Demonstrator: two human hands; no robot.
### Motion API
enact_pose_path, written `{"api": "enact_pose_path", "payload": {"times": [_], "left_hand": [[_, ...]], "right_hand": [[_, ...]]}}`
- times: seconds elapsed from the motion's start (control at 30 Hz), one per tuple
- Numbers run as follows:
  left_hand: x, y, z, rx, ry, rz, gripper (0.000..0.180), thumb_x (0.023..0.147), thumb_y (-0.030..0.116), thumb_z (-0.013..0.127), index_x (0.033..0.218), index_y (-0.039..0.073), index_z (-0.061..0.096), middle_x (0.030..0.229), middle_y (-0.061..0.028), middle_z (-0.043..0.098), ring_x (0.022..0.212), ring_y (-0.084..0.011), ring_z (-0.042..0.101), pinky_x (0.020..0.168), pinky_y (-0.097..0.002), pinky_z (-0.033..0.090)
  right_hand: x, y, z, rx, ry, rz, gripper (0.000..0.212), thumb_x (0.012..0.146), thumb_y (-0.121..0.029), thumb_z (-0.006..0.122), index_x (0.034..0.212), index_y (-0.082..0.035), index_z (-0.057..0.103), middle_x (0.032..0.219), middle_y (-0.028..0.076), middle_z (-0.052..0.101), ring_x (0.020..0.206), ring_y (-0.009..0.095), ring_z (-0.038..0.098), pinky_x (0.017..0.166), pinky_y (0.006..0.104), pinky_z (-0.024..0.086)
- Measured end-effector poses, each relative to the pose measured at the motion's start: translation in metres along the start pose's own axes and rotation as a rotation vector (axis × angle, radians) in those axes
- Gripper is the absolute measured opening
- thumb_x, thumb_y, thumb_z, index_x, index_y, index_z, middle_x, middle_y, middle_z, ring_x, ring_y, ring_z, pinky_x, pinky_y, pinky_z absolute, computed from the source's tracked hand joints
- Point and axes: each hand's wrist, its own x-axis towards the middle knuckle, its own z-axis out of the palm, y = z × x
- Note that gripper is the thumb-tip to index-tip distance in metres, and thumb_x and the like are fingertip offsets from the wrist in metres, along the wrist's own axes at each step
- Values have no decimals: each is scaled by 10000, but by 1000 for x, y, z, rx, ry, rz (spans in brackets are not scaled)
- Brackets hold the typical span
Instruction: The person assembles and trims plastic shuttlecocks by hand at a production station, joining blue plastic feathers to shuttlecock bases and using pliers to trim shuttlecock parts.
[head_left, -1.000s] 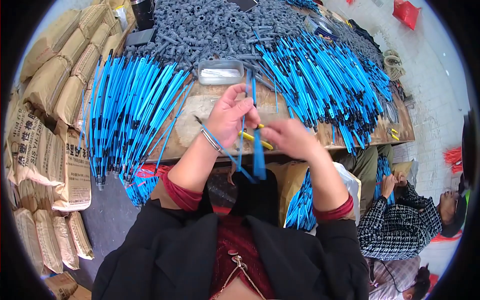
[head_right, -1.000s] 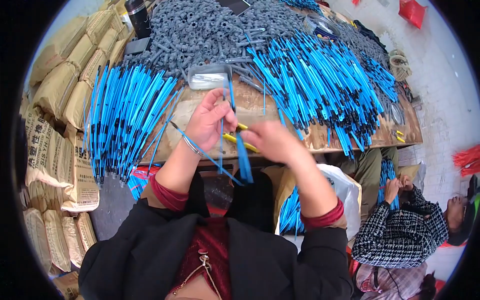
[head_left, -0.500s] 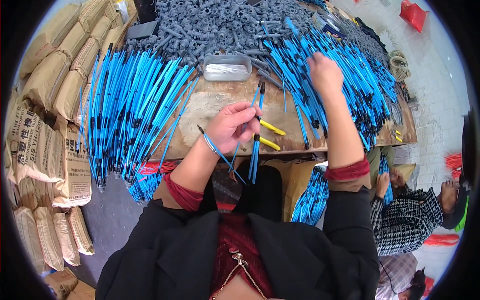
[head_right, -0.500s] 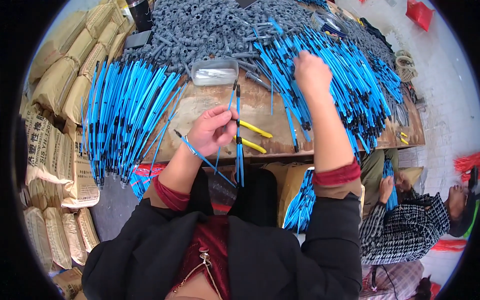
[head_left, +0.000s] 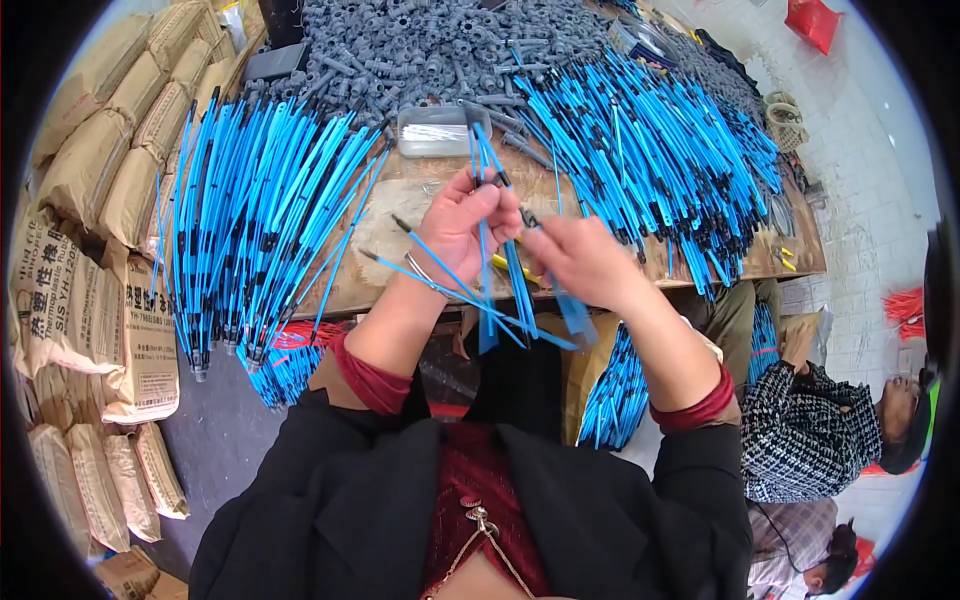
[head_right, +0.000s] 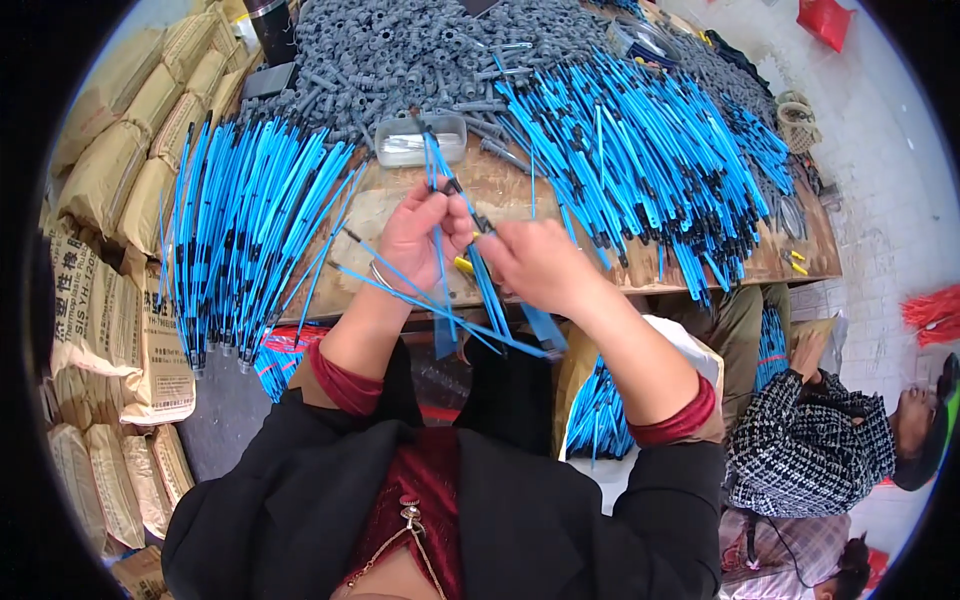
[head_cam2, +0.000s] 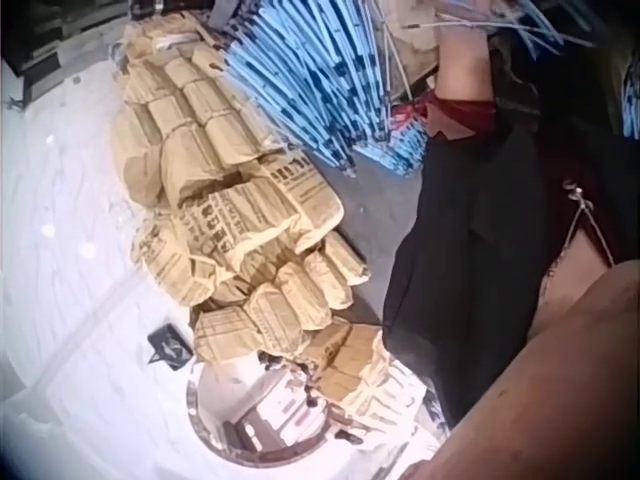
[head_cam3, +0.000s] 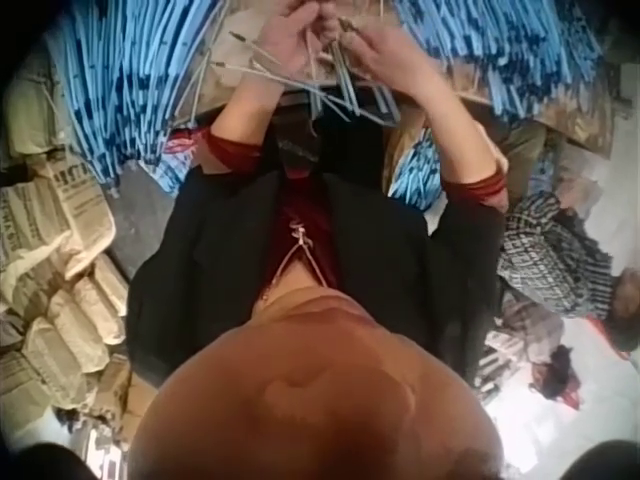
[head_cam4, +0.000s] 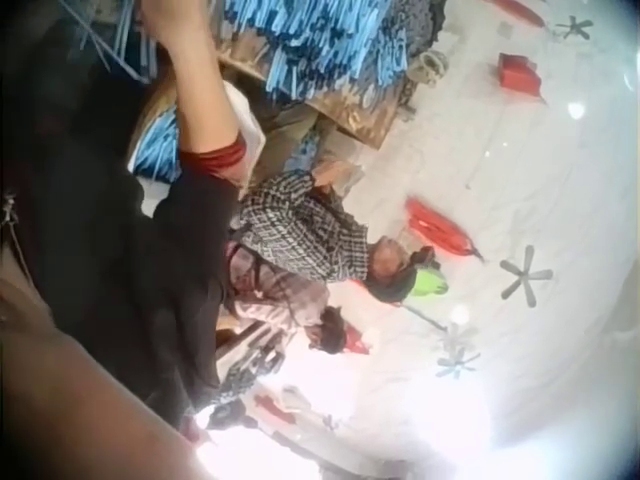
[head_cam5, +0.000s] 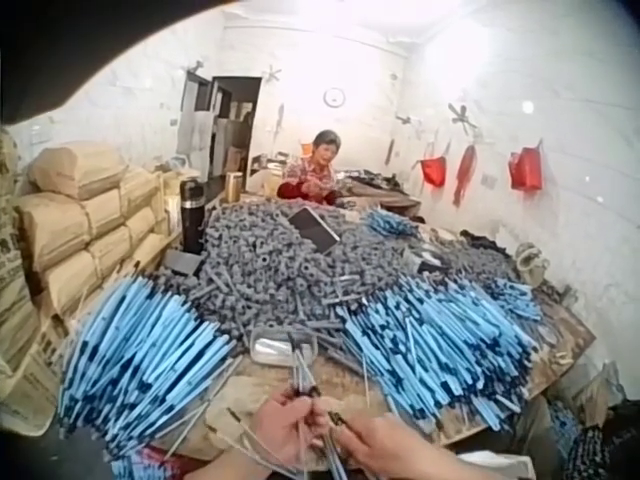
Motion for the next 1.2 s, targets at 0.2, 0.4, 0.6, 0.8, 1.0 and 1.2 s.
{"api": "enact_pose_path", "payload": {"times": [0.2,0.4,0.6,0.8,1.0,1.2], "left_hand": [[6,5,-16,172,47,61,148,929,169,464,1021,91,549,768,-69,616,537,-117,547,475,-239,429],[2,14,-20,70,-158,-113,150,925,138,459,1024,82,557,668,-61,590,404,-96,402,383,-238,310],[-2,9,-17,267,14,-45,171,926,175,459,1015,64,555,726,-118,634,540,-173,574,471,-265,437],[-1,7,-19,208,91,-47,191,924,194,466,1025,51,541,846,-168,652,714,-233,650,584,-308,514],[2,2,-24,276,-9,-82,213,914,194,489,1077,57,510,891,-150,645,728,-227,646,596,-322,513],[3,7,-33,224,-40,104,206,898,144,504,1091,72,503,878,-142,640,732,-222,647,622,-330,525]], "right_hand": [[87,87,-10,-187,818,-133,246,811,-223,594,946,-17,582,872,204,605,794,369,581,671,453,474],[88,143,-24,-572,519,275,250,820,-248,581,919,-19,562,876,216,608,814,379,585,701,471,474],[55,92,-63,-415,714,381,277,844,-310,556,939,-51,583,817,200,624,755,398,584,654,462,470],[-30,-1,-91,236,663,118,264,898,-247,477,930,-2,572,630,89,577,579,179,595,531,307,460],[-15,0,4,376,89,186,249,879,-227,521,878,17,574,699,105,605,593,172,599,558,308,470],[47,33,-11,-9,532,-57,236,861,-197,548,997,-5,558,827,177,625,752,336,605,658,369,479]]}}
